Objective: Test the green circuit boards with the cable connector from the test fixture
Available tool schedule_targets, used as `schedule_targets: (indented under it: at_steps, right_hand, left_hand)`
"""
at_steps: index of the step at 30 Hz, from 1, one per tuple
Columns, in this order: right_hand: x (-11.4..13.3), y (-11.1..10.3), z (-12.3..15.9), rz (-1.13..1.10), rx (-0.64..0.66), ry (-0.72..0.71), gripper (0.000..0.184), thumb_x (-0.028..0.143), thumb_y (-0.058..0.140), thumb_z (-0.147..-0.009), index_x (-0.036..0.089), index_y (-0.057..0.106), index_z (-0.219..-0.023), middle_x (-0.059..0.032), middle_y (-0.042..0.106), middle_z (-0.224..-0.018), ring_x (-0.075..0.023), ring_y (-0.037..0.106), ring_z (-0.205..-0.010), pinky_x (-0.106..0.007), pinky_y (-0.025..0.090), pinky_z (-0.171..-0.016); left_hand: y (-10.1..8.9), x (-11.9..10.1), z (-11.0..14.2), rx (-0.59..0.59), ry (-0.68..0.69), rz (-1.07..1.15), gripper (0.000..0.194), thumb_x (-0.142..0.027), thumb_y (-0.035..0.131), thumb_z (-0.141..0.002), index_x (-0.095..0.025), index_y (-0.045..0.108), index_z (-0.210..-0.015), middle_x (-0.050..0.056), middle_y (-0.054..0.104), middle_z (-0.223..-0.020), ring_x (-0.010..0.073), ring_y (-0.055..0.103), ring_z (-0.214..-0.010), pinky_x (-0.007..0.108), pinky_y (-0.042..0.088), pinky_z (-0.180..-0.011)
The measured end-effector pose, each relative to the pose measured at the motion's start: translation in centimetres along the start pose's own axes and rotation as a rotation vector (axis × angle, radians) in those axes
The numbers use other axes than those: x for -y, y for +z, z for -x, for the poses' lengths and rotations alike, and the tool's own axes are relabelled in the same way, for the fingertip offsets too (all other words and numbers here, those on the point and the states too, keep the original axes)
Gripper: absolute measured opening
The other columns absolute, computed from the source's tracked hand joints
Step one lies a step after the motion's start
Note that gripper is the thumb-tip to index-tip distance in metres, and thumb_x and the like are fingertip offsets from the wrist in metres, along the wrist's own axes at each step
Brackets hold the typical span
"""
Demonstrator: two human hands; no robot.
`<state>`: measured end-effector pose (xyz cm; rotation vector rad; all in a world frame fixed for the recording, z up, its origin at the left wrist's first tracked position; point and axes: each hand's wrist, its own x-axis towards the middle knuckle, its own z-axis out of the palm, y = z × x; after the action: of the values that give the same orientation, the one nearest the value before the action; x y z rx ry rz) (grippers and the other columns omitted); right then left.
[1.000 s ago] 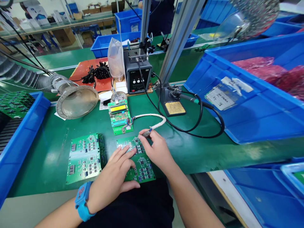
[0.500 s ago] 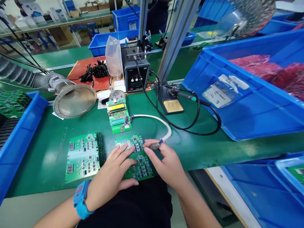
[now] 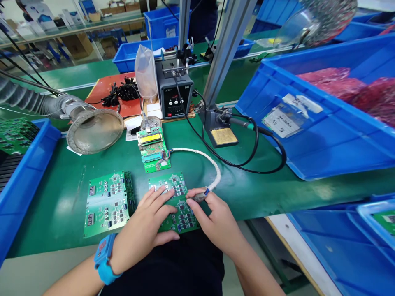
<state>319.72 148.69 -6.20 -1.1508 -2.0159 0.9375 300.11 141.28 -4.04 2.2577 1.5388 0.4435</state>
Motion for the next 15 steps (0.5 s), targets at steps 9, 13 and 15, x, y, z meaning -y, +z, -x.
schedule_targets:
  at_steps: [9, 13, 15]
  right_hand:
    - [0.14, 0.39, -0.11, 0.050, -0.016, -0.093, 0.008, 0.026, 0.057, -0.088, 0.023, 0.062, -0.093, -0.0042, 0.069, -0.092, -0.0225, 0.067, -0.090, -0.034, 0.054, -0.080]
    - [-0.09, 0.78, -0.10, 0.042, -0.069, -0.139, 0.004, 0.023, 0.057, -0.087, 0.024, 0.061, -0.089, -0.0041, 0.068, -0.090, -0.0225, 0.066, -0.089, -0.033, 0.054, -0.080]
    - [-0.21, 0.95, -0.04, 0.028, -0.089, -0.157, 0.005, 0.021, 0.057, -0.087, 0.024, 0.060, -0.088, -0.0038, 0.068, -0.092, -0.0217, 0.066, -0.089, -0.032, 0.054, -0.080]
  left_hand:
    - [0.00, -0.09, -0.16, 0.016, -0.018, 0.006, 0.048, -0.042, 0.078, -0.074, -0.019, 0.057, -0.111, 0.009, 0.044, -0.143, 0.0315, 0.030, -0.138, 0.057, 0.027, -0.113]
    - [0.12, -0.09, -0.17, 0.011, -0.022, 0.011, 0.048, -0.043, 0.078, -0.074, -0.020, 0.057, -0.111, 0.008, 0.044, -0.143, 0.0310, 0.031, -0.138, 0.056, 0.026, -0.114]
    - [0.09, -0.09, -0.17, 0.012, -0.022, 0.007, 0.048, -0.044, 0.077, -0.074, -0.020, 0.058, -0.110, 0.008, 0.044, -0.143, 0.0311, 0.031, -0.138, 0.056, 0.026, -0.114]
